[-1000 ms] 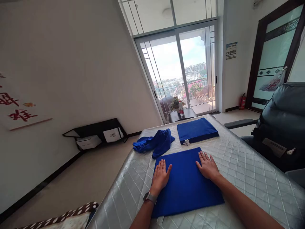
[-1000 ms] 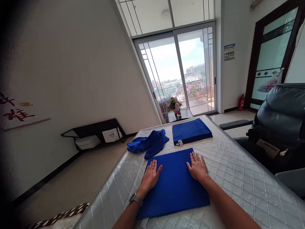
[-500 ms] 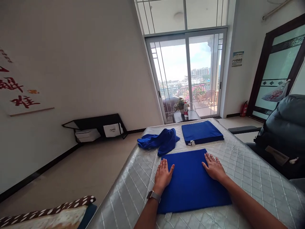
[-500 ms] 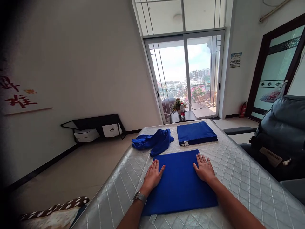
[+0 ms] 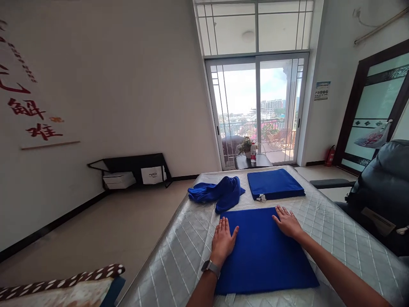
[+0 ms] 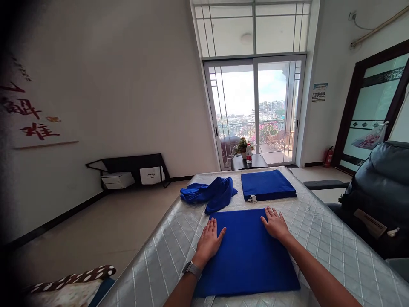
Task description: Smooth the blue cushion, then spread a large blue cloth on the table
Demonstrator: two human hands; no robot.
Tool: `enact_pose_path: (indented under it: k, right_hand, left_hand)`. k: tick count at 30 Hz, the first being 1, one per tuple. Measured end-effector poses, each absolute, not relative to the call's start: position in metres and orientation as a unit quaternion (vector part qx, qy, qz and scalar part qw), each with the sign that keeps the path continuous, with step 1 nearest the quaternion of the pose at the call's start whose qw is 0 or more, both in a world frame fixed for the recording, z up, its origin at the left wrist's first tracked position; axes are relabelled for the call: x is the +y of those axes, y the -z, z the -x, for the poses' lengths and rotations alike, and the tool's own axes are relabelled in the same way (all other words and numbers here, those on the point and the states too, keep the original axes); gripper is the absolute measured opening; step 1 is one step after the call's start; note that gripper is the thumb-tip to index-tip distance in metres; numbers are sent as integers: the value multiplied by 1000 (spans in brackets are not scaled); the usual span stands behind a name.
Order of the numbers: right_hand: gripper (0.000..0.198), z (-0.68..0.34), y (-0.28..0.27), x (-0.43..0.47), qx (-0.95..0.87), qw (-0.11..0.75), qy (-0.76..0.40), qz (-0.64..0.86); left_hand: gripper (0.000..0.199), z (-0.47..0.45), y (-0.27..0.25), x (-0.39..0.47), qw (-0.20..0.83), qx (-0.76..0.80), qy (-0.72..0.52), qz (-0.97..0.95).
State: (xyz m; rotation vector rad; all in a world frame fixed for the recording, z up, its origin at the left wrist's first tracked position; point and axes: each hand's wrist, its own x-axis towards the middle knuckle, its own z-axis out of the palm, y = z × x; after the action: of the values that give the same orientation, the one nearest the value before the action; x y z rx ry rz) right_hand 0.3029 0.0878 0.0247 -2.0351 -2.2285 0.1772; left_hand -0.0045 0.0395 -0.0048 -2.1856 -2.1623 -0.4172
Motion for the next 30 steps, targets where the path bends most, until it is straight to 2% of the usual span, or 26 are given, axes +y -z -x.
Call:
enact_pose_path:
  k: [8, 16, 23, 27, 30]
  right_hand:
    - [70, -306, -6, 100, -736, 75, -40, 672]
    - [70, -309, -10, 98, -735, 78, -63, 671]
    - [70, -312, -11, 95, -732, 101, -73, 670]
    - [70, -313, -9, 96, -734, 110, -84, 665]
    - [69, -314, -6, 97, -735, 115, -80, 664]
  left_hand:
    - [87, 4, 7, 42, 21, -696, 123, 707]
    - [86, 2, 8, 43, 38, -696, 94, 711]
    - [89, -5, -3, 56, 54, -739, 15, 671]
    - [90, -43, -19, 69, 70, -731, 42, 677]
    - [78, -100, -24, 77, 31, -630, 93, 770]
